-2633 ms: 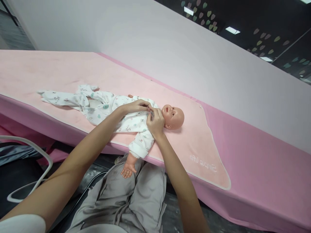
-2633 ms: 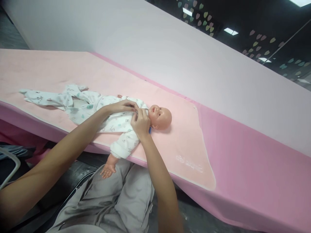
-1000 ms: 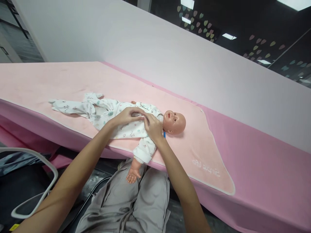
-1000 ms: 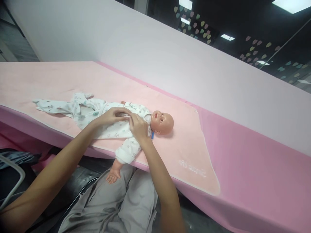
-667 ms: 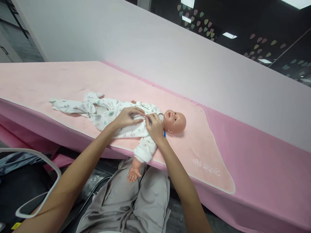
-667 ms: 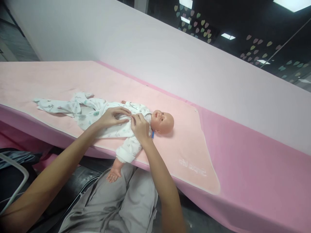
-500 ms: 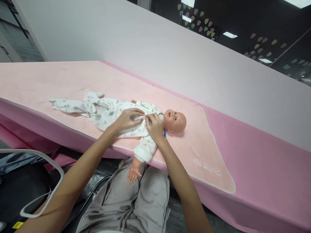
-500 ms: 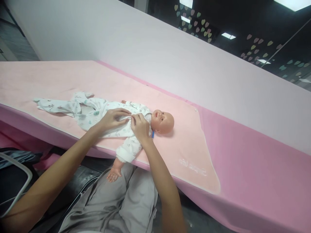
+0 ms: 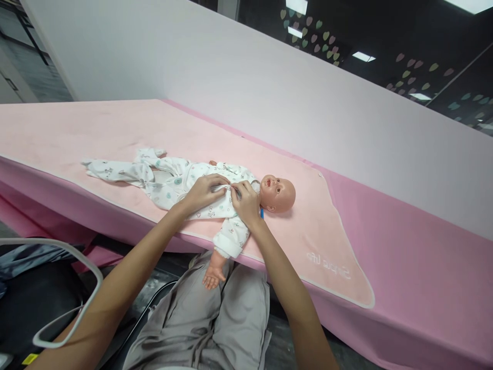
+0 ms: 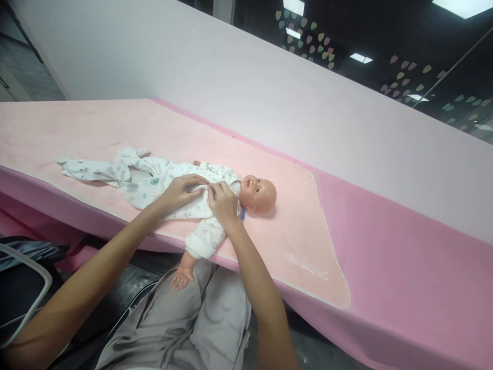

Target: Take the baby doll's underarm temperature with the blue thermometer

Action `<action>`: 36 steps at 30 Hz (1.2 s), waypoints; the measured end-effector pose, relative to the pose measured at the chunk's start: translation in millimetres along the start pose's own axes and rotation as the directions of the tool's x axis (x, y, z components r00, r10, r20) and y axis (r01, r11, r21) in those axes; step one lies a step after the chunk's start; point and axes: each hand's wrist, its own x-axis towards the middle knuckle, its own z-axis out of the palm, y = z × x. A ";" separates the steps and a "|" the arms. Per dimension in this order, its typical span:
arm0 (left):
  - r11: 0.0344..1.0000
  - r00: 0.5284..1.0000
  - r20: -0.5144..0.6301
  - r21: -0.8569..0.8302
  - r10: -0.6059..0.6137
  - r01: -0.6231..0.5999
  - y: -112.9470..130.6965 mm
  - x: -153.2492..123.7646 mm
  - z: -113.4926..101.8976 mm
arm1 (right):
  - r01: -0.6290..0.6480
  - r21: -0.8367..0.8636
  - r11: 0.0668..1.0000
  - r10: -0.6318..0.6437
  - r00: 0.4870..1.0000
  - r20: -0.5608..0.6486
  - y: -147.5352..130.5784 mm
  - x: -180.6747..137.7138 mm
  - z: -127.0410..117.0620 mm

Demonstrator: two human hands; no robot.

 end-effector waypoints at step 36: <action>0.988 0.994 -0.031 -0.119 -0.104 0.099 2.6 -3.1 4.2 | -0.059 -0.015 0.998 0.058 0.998 -0.040 -3.3 -1.4 3.6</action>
